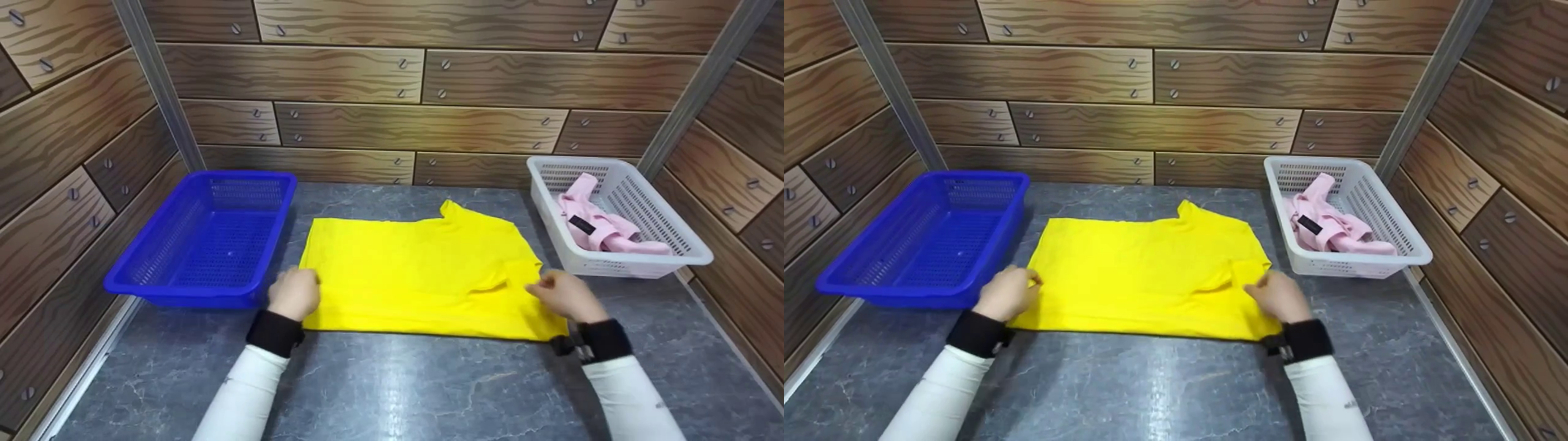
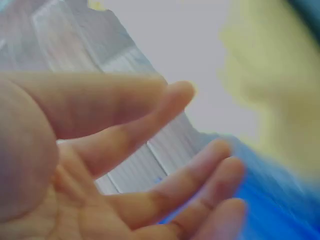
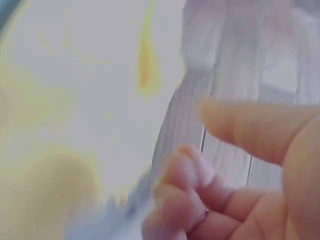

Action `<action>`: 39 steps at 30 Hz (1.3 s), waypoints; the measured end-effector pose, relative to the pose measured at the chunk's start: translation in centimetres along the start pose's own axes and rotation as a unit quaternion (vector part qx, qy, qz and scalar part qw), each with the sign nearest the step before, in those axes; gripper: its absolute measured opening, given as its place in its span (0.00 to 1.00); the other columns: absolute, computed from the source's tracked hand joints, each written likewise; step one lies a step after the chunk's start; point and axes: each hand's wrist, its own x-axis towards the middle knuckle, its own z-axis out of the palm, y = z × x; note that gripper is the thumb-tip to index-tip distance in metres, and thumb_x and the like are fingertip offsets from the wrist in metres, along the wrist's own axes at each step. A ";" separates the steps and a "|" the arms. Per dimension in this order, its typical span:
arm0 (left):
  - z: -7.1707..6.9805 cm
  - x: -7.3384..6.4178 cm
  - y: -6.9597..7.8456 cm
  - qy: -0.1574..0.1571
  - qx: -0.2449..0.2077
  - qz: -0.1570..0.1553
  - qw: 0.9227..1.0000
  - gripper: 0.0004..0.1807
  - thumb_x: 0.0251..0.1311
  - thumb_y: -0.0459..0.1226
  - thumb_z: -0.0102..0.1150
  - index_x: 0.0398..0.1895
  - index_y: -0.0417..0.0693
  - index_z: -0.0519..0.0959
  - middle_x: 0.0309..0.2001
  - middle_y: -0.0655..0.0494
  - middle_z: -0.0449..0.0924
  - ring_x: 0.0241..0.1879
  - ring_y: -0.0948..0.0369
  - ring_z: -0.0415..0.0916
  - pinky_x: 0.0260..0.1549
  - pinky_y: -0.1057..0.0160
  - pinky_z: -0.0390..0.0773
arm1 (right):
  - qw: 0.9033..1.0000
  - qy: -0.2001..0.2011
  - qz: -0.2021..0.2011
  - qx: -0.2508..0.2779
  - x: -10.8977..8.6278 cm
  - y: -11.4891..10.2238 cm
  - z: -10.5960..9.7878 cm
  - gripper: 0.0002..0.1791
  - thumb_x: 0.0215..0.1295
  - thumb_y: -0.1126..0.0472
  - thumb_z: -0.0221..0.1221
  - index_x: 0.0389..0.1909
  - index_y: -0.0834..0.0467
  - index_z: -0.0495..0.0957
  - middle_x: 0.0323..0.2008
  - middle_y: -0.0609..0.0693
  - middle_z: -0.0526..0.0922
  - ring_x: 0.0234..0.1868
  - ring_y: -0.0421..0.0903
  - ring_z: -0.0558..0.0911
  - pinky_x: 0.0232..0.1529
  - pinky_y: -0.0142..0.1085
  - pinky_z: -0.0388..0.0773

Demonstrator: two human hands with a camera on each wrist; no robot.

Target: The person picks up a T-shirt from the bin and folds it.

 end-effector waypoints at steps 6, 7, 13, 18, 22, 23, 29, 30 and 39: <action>1.5 0.8 2.9 -0.038 -0.010 0.028 0.999 0.14 0.70 0.38 0.52 0.44 0.43 0.86 0.49 0.35 0.83 0.48 0.39 0.80 0.44 0.38 0.81 | 0.995 -0.089 0.019 0.026 3.5 -3.4 2.4 0.17 0.72 0.58 0.54 0.45 0.69 0.83 0.24 0.51 0.84 0.23 0.43 0.79 0.28 0.34 0.78; 1.7 0.9 3.1 -0.046 -0.007 0.026 0.999 0.14 0.70 0.38 0.53 0.43 0.42 0.86 0.48 0.35 0.82 0.48 0.38 0.80 0.44 0.38 0.82 | 0.995 -0.094 0.019 0.027 3.9 -3.8 2.5 0.16 0.71 0.61 0.54 0.49 0.68 0.82 0.25 0.52 0.83 0.23 0.43 0.79 0.29 0.33 0.78; 2.3 1.1 3.3 -0.050 0.012 0.026 0.998 0.14 0.71 0.38 0.52 0.43 0.42 0.87 0.49 0.35 0.81 0.48 0.38 0.78 0.43 0.39 0.82 | 0.995 -0.099 -0.023 -0.003 6.1 -5.0 2.7 0.28 0.67 0.71 0.49 0.67 0.60 0.76 0.61 0.63 0.81 0.48 0.53 0.77 0.48 0.40 0.72; 1.7 1.8 2.6 -0.061 -0.009 0.034 0.997 0.13 0.69 0.38 0.54 0.43 0.45 0.88 0.49 0.38 0.84 0.48 0.40 0.80 0.44 0.40 0.82 | 0.993 -0.096 -0.057 -0.023 7.4 -4.5 2.4 0.25 0.68 0.68 0.50 0.65 0.60 0.78 0.67 0.64 0.77 0.57 0.58 0.76 0.56 0.46 0.73; 0.8 4.0 1.8 -0.056 -0.075 0.029 0.995 0.17 0.68 0.38 0.55 0.52 0.37 0.84 0.56 0.35 0.83 0.61 0.36 0.76 0.62 0.40 0.75 | 0.998 -0.008 -0.048 0.030 9.2 -3.5 1.4 0.22 0.73 0.63 0.50 0.63 0.68 0.77 0.64 0.69 0.78 0.62 0.63 0.76 0.67 0.54 0.71; 0.7 4.7 1.5 -0.055 -0.094 0.018 0.994 0.21 0.68 0.38 0.54 0.58 0.34 0.80 0.61 0.33 0.80 0.66 0.34 0.71 0.68 0.40 0.70 | 0.998 0.017 -0.038 0.043 9.8 -3.2 1.2 0.23 0.73 0.63 0.49 0.63 0.69 0.76 0.64 0.71 0.77 0.64 0.64 0.75 0.69 0.55 0.69; 0.8 10.3 0.7 -0.058 -0.156 -0.126 0.978 0.38 0.70 0.41 0.48 0.79 0.34 0.52 0.77 0.25 0.51 0.78 0.32 0.50 0.78 0.39 0.53 | 0.996 0.070 0.025 0.052 12.6 -0.8 0.2 0.27 0.70 0.62 0.46 0.66 0.73 0.71 0.68 0.73 0.71 0.70 0.67 0.70 0.76 0.55 0.62; 1.3 11.5 0.4 -0.054 -0.165 -0.149 0.974 0.38 0.70 0.42 0.47 0.79 0.34 0.52 0.77 0.25 0.52 0.77 0.32 0.52 0.76 0.38 0.55 | 0.997 0.060 0.028 0.049 12.8 -0.5 0.2 0.27 0.71 0.61 0.47 0.66 0.73 0.71 0.69 0.73 0.70 0.71 0.67 0.68 0.76 0.55 0.61; 3.3 13.8 -1.1 0.026 -0.260 -0.194 0.946 0.25 0.70 0.46 0.57 0.61 0.38 0.79 0.65 0.40 0.78 0.65 0.39 0.73 0.65 0.40 0.66 | 0.999 0.014 0.022 0.044 14.4 0.6 0.3 0.30 0.74 0.54 0.53 0.71 0.67 0.70 0.73 0.69 0.67 0.76 0.67 0.63 0.78 0.59 0.55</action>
